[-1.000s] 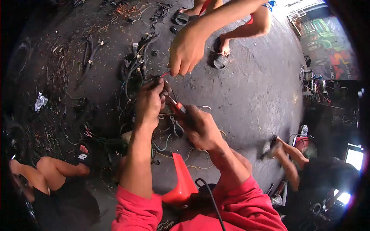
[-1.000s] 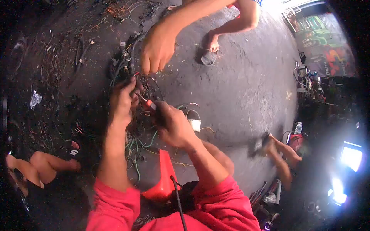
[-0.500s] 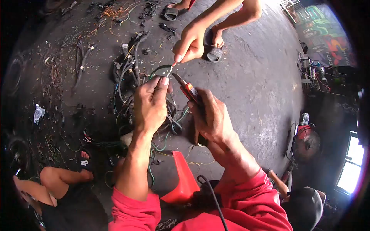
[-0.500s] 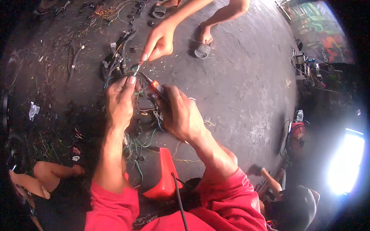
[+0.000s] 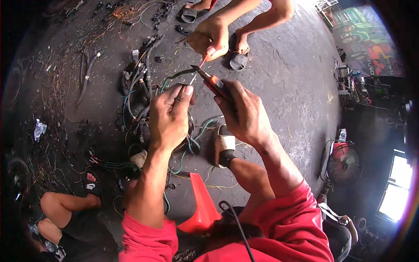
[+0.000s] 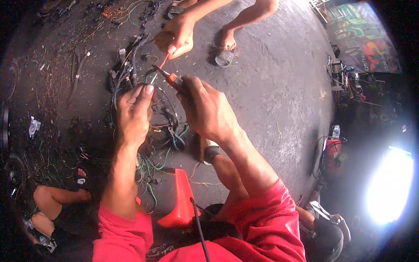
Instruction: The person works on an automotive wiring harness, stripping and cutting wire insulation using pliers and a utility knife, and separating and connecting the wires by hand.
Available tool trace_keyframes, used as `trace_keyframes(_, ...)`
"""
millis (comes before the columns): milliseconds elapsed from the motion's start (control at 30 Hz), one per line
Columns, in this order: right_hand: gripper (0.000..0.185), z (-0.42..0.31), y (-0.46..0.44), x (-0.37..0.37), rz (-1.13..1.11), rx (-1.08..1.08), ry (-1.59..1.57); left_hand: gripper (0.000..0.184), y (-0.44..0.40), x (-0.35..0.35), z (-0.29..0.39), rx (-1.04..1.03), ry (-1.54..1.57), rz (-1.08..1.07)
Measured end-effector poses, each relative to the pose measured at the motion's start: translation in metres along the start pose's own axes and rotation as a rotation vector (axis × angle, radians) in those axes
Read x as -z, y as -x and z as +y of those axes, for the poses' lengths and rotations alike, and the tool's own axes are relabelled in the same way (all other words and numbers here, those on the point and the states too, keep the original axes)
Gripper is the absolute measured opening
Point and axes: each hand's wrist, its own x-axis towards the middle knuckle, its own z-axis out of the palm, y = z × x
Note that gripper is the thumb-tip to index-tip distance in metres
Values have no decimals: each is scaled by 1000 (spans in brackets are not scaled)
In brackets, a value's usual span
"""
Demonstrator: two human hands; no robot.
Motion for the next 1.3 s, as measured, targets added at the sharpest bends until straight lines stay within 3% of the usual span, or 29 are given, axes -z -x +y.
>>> trace_keyframes(200, 27, -7, -9, -1, -22, -2, 36, 34, 2, 2, 3, -49, 0, 9)
trace_keyframes(367, 26, -2, -1, -5, -13, 26, 34, 32, 5, 3, 2, 47, 17, -20)
trace_keyframes(400, 26, -1, 0, -5, 2, 21, 43, 32, 5, 0, 3, -37, 30, -8)
trace_keyframes(533, 26, 2, -3, -13, -14, 32, 60, 33, 5, 9, 7, 67, 71, 12)
trace_keyframes(633, 26, 3, 10, -13, -8, -17, -1, 34, 13, 3, 0, 35, 59, -42)
trace_keyframes(667, 27, 3, 7, -17, -2, 10, -18, 34, 13, -1, -1, -63, 0, -11)
trace_keyframes(767, 27, -2, 3, -20, -46, -75, -2, 34, 7, 11, -1, 42, 68, 4)
trace_keyframes(900, 24, 4, 6, -25, -7, -28, -95, 35, 14, 4, -5, 36, 24, -10)
trace_keyframes(967, 23, 0, 2, -18, -20, -60, -23, 34, 9, 11, -3, 24, 46, 5)
trace_keyframes(1033, 23, 4, 1, -7, -199, -136, -189, 35, 6, 17, -3, 33, 62, 4)
trace_keyframes(1067, 21, -3, 6, -1, -185, -115, -304, 35, 7, 18, -2, 40, 91, 12)
trace_keyframes(1167, 18, -4, 28, 9, -197, -214, -263, 35, 7, 24, -3, 112, 99, -4)
trace_keyframes(1233, 14, -3, 35, 7, -166, -290, -279, 34, 6, 20, -3, 28, 139, 9)
trace_keyframes(1300, 10, -4, 35, 6, -170, -285, -88, 34, 6, 20, -2, 38, 128, -8)
